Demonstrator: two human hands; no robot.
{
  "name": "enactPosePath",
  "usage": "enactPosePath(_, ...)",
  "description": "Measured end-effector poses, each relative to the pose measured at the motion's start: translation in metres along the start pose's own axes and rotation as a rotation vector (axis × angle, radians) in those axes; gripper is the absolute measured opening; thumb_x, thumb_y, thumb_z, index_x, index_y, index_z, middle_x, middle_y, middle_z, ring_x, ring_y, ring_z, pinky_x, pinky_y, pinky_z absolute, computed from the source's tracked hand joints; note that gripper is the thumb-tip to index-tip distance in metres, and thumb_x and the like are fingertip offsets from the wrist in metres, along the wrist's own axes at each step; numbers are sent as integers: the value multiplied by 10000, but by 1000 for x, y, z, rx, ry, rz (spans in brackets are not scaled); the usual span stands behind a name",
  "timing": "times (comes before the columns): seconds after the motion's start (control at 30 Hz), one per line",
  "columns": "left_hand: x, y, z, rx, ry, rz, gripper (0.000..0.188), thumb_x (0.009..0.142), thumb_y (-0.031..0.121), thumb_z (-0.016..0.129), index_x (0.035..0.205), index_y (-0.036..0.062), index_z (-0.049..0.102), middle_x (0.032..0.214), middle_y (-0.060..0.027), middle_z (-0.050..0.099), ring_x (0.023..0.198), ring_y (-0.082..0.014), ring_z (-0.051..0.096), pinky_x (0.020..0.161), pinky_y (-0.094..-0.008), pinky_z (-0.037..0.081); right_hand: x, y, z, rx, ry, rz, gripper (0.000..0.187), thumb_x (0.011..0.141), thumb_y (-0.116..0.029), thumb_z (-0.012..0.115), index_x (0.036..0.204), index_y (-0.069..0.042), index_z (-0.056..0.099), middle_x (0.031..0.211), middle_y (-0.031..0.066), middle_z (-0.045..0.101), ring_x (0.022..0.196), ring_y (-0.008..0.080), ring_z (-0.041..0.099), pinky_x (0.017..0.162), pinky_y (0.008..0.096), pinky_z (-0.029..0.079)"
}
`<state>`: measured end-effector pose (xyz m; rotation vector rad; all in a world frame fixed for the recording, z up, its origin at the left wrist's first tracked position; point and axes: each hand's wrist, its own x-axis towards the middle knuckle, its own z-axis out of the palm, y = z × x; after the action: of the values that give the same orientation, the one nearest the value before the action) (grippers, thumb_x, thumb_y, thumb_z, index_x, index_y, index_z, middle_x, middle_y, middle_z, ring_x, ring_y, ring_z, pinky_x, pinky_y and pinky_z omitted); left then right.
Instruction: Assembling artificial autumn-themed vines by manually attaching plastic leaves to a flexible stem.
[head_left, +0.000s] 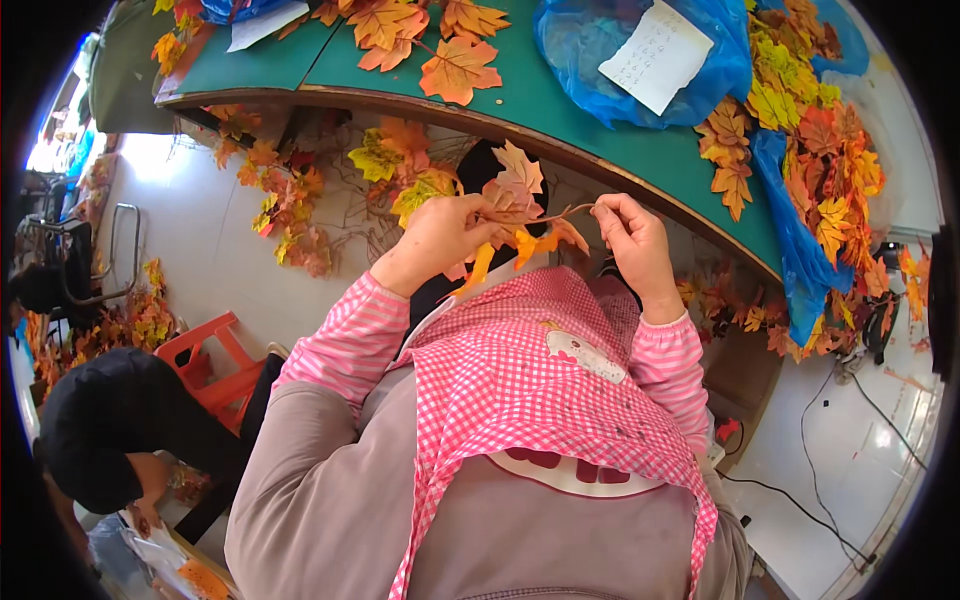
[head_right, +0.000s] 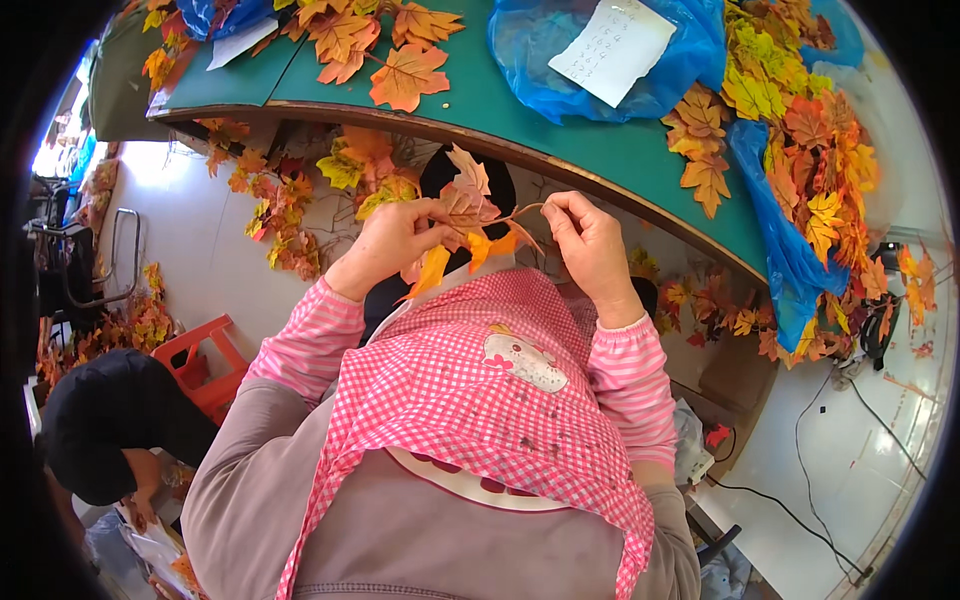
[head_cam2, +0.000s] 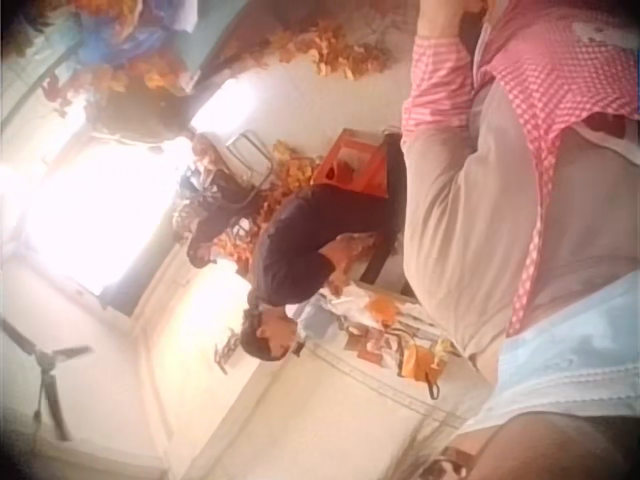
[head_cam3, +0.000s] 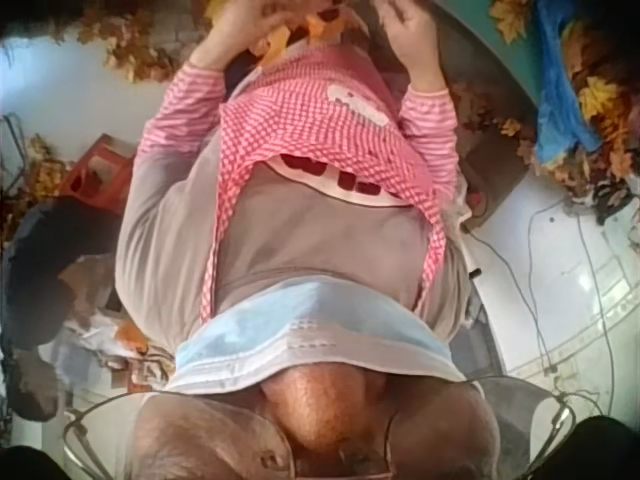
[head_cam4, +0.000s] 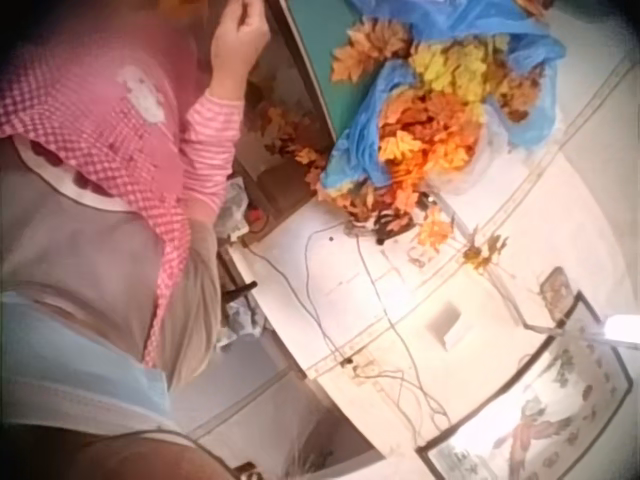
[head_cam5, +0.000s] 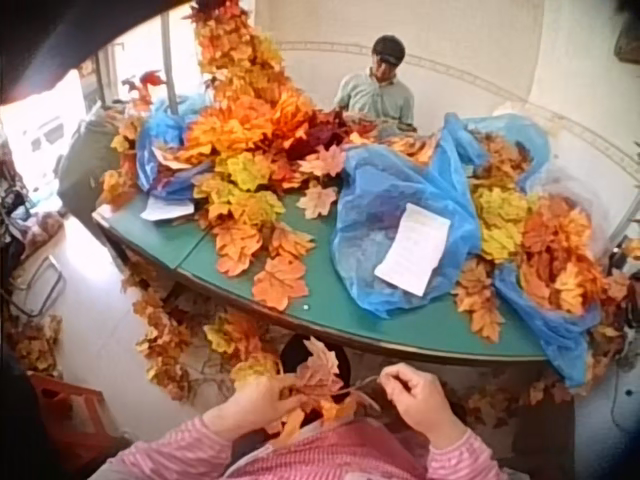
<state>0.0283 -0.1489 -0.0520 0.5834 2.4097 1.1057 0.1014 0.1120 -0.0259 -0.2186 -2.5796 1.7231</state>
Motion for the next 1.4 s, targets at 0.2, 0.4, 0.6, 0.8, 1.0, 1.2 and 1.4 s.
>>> enactPosePath(0.2, -2, -2, 4, 97, 102, 137, 199, 817, 212, 699, 946, 62, 677, 662, -89, 634, 621, -279, 647, 555, -373, 481, -1, -1, 2, 19, 29, -47, 101, 948, -112, 608, 939, -15, 635, 677, -36, 528, 625, 38, 453, 555, 227, 391)
enactPosePath(0.4, 2, 34, 9, 99, 366, 550, 218, 800, 157, 722, 998, 73, 688, 921, -96, 634, 826, -304, 638, 680, -380, 525, -4, -5, 3, 16, -18, -37, 138, 951, -140, 610, 957, -3, 628, 667, -12, 515, 616, 58, 431, 557, 246, 389)
enactPosePath(0.6, 11, 33, 36, 151, 274, 558, 250, 797, 159, 718, 1034, 84, 693, 1043, -94, 608, 931, -310, 599, 803, -407, 496, -8, -8, 2, -6, -14, -85, 136, 950, -144, 613, 975, -12, 634, 662, 10, 541, 594, 70, 454, 547, 250, 397)
enactPosePath(0.8, 14, 25, 44, 161, 294, 550, 132, 815, 159, 676, 927, 95, 700, 946, -57, 626, 874, -287, 604, 735, -411, 473, -7, -1, -1, 0, 11, -119, 126, 938, -126, 621, 987, -11, 635, 684, 51, 596, 601, 78, 508, 557, 260, 424)
enactPosePath(1.0, 12, 28, 33, 219, 335, 494, 121, 808, 135, 669, 883, 47, 702, 858, -108, 632, 839, -314, 629, 734, -407, 516, -6, -1, -4, -22, -3, -114, 129, 927, -117, 622, 1000, -11, 635, 714, 67, 616, 618, 98, 542, 591, 258, 451)
enactPosePath(1.2, 6, 24, 32, 236, 264, 418, 136, 806, 141, 647, 883, 47, 708, 862, -102, 633, 827, -299, 638, 711, -398, 524, -8, -2, -1, -43, -34, -133, 135, 928, -122, 618, 999, -8, 639, 743, 91, 648, 648, 123, 590, 617, 272, 474)
enactPosePath(1.4, 8, 30, 31, 193, 266, 429, 125, 826, 129, 645, 903, 52, 707, 887, -113, 641, 831, -312, 644, 701, -400, 526, -9, 2, 1, 169, -19, -41, 130, 949, -66, 576, 1055, -2, 614, 762, -16, 589, 669, 59, 529, 622, 220, 456)
